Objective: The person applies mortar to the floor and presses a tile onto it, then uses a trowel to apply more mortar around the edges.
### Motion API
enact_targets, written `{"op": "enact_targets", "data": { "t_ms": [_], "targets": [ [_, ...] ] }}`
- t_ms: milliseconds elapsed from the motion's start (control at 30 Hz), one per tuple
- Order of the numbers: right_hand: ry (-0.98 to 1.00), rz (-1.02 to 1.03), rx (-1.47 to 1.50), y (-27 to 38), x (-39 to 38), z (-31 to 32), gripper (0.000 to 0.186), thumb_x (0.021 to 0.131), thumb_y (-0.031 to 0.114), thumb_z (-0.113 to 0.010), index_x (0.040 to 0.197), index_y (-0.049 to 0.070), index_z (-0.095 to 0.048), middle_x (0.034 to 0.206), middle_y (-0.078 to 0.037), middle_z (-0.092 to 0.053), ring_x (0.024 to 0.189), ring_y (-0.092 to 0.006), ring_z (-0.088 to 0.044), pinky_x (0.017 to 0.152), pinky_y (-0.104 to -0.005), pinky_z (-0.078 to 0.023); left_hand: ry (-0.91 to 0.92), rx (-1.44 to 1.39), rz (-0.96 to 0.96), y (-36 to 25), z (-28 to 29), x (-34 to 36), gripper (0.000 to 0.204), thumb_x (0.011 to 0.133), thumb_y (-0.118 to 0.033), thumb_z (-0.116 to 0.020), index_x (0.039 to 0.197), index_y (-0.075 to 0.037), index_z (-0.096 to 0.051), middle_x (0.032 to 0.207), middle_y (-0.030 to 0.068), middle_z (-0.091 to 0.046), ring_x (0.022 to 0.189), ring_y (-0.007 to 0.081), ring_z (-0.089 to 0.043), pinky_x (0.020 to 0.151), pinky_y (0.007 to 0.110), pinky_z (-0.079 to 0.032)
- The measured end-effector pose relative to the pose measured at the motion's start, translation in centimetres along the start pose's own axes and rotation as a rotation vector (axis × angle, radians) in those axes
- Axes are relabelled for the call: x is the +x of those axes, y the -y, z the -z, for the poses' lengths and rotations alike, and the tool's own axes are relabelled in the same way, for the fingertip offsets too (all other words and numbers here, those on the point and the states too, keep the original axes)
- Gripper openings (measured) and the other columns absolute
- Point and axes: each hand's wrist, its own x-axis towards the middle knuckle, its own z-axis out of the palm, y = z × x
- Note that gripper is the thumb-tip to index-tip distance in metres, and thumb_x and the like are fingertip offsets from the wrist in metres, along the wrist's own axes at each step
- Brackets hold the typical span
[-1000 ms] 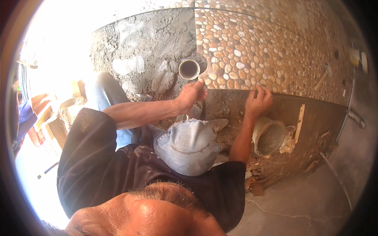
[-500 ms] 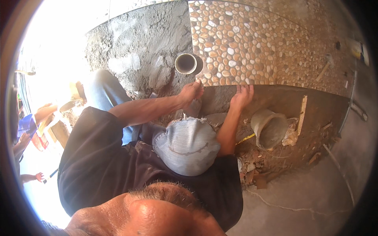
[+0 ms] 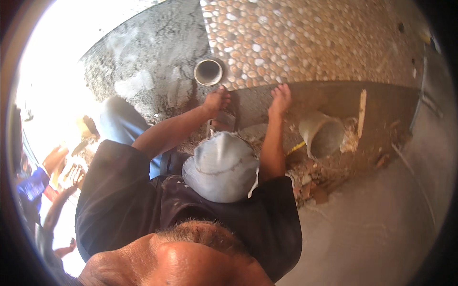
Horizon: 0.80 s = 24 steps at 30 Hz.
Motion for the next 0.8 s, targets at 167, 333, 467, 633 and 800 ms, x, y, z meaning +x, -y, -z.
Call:
{"op": "enact_targets", "data": {
  "t_ms": [167, 333, 467, 633, 800],
  "targets": [
    [0.176, -0.109, -0.216, 6.0, -5.1, -1.0, 0.048, 0.091, 0.008, -0.058, 0.137, -0.003, -0.044, 0.124, -0.017, -0.057, 0.109, -0.0259, -0.058, 0.090, -0.0370, -0.050, -0.027, -0.085, 0.162, -0.1, 1.1, -4.1, 0.042, 0.098, -0.037, -0.054, 0.115, 0.000, -0.054, 0.096, 0.0113, -0.064, 0.072, 0.0212, -0.062, 0.058, 0.033, -0.050],
    [0.529, -0.116, -0.460, 16.2, -13.3, -3.3, 0.056, 0.094, 0.024, -0.058, 0.143, 0.001, -0.041, 0.133, -0.015, -0.055, 0.118, -0.0258, -0.055, 0.099, -0.0392, -0.043, -0.122, -0.119, 0.002, -4.2, -1.5, -19.7, 0.046, 0.095, -0.043, -0.054, 0.128, -0.010, -0.051, 0.098, 0.0109, -0.060, 0.075, 0.0193, -0.057, 0.063, 0.036, -0.052],
    [1.029, 0.348, -0.793, 28.5, -27.3, -8.7, 0.055, 0.099, 0.034, -0.050, 0.143, 0.003, -0.041, 0.144, -0.019, -0.045, 0.128, -0.0333, -0.046, 0.107, -0.0386, -0.035, 0.133, -0.528, 0.041, -10.2, -4.4, -35.4, 0.069, 0.096, -0.057, -0.045, 0.138, -0.003, -0.040, 0.141, 0.0143, -0.044, 0.127, 0.0306, -0.044, 0.107, 0.050, -0.035],
    [1.411, 0.468, -1.685, 31.8, -32.2, -2.3, 0.061, 0.095, 0.056, -0.040, 0.141, 0.017, -0.049, 0.156, -0.012, -0.028, 0.143, -0.0375, -0.022, 0.109, -0.0669, -0.011, 0.088, -0.772, 0.061, -12.2, -0.5, -54.5, 0.065, 0.100, -0.055, -0.037, 0.144, -0.008, -0.037, 0.139, 0.0146, -0.048, 0.122, 0.0249, -0.049, 0.105, 0.045, -0.037],
    [1.644, 0.409, -1.819, 32.2, -37.9, 2.5, 0.079, 0.088, 0.058, -0.053, 0.143, 0.002, -0.041, 0.150, -0.030, -0.028, 0.138, -0.0431, -0.031, 0.114, -0.0421, -0.027, -0.277, -0.424, -0.358, -1.0, 12.4, -67.1, 0.064, 0.096, -0.054, -0.047, 0.142, -0.009, -0.040, 0.124, 0.0122, -0.059, 0.104, 0.0225, -0.061, 0.086, 0.038, -0.047]
  ]
}}
